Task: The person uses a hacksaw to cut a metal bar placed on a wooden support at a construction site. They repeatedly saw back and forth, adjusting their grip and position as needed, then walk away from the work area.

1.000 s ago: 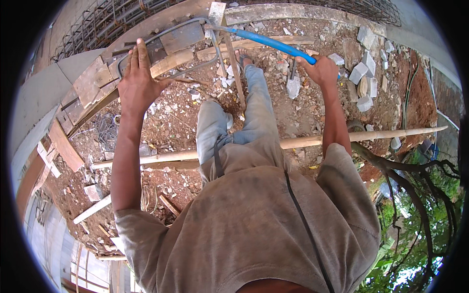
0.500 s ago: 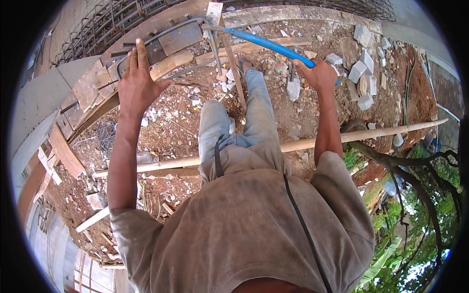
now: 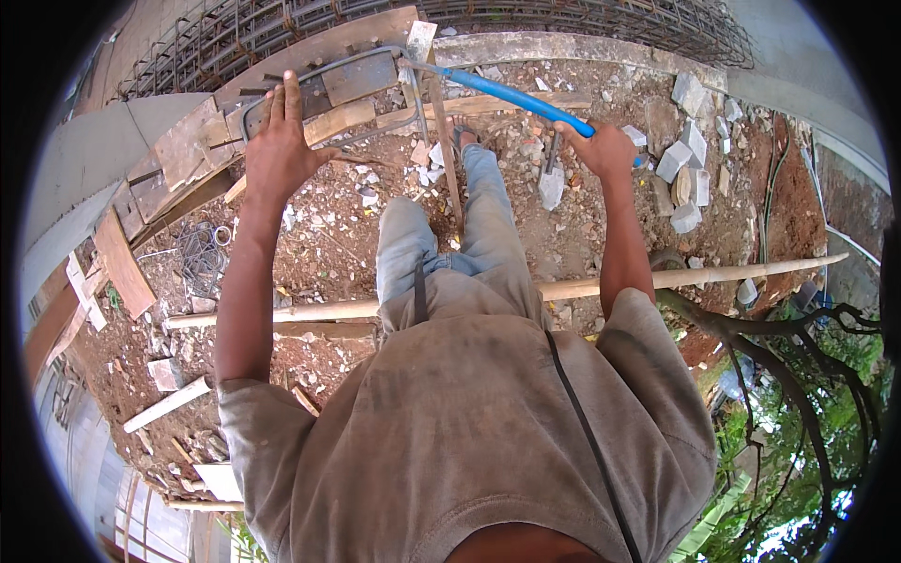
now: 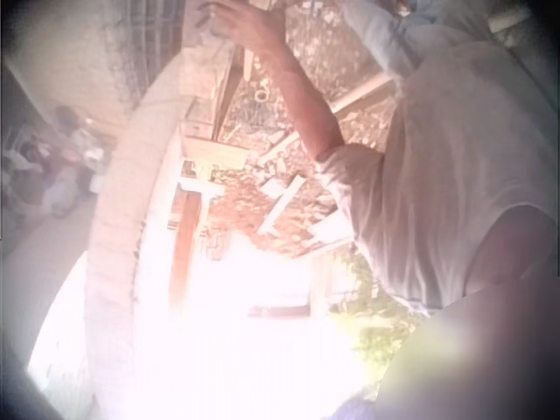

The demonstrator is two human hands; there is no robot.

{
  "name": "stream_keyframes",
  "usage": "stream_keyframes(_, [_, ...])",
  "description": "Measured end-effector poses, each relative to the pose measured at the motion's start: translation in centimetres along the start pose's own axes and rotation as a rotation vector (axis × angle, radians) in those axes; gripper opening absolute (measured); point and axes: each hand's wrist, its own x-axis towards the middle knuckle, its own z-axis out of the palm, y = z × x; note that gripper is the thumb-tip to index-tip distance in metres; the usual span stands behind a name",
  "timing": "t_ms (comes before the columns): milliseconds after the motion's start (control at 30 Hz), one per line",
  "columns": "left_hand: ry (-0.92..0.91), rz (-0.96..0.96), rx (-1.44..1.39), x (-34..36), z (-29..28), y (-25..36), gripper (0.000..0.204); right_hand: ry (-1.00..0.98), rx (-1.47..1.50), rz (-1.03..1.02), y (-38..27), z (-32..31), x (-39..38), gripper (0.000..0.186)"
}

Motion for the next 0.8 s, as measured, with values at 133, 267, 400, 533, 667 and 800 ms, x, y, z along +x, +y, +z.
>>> stream_keyframes(133, [0.014,-0.005,-0.023,-0.1,0.2,0.0,0.132,-0.056,0.069,-0.097,0.9,-0.3,1.7,0.084])
stream_keyframes(267, [0.003,0.006,-0.009,-0.1,0.3,-0.2,0.132,-0.03,0.003,-0.147,1.4,-0.2,3.6,0.085])
stream_keyframes(400, [-0.001,0.037,0.004,-0.2,0.4,-0.4,0.129,-0.045,-0.011,-0.137,1.2,0.4,3.5,0.087])
stream_keyframes(533, [0.03,0.082,0.008,-0.2,0.4,-0.5,0.13,0.046,0.026,-0.081,0.7,0.9,1.7,0.087])
stream_keyframes(667, [0.055,0.105,0.0,-0.3,0.7,-0.7,0.134,0.091,0.04,-0.008,0.0,1.6,0.2,0.087])
stream_keyframes(800, [0.079,0.115,0.017,-0.4,1.0,-0.8,0.13,0.055,0.065,0.078,-0.5,1.9,-0.9,0.089])
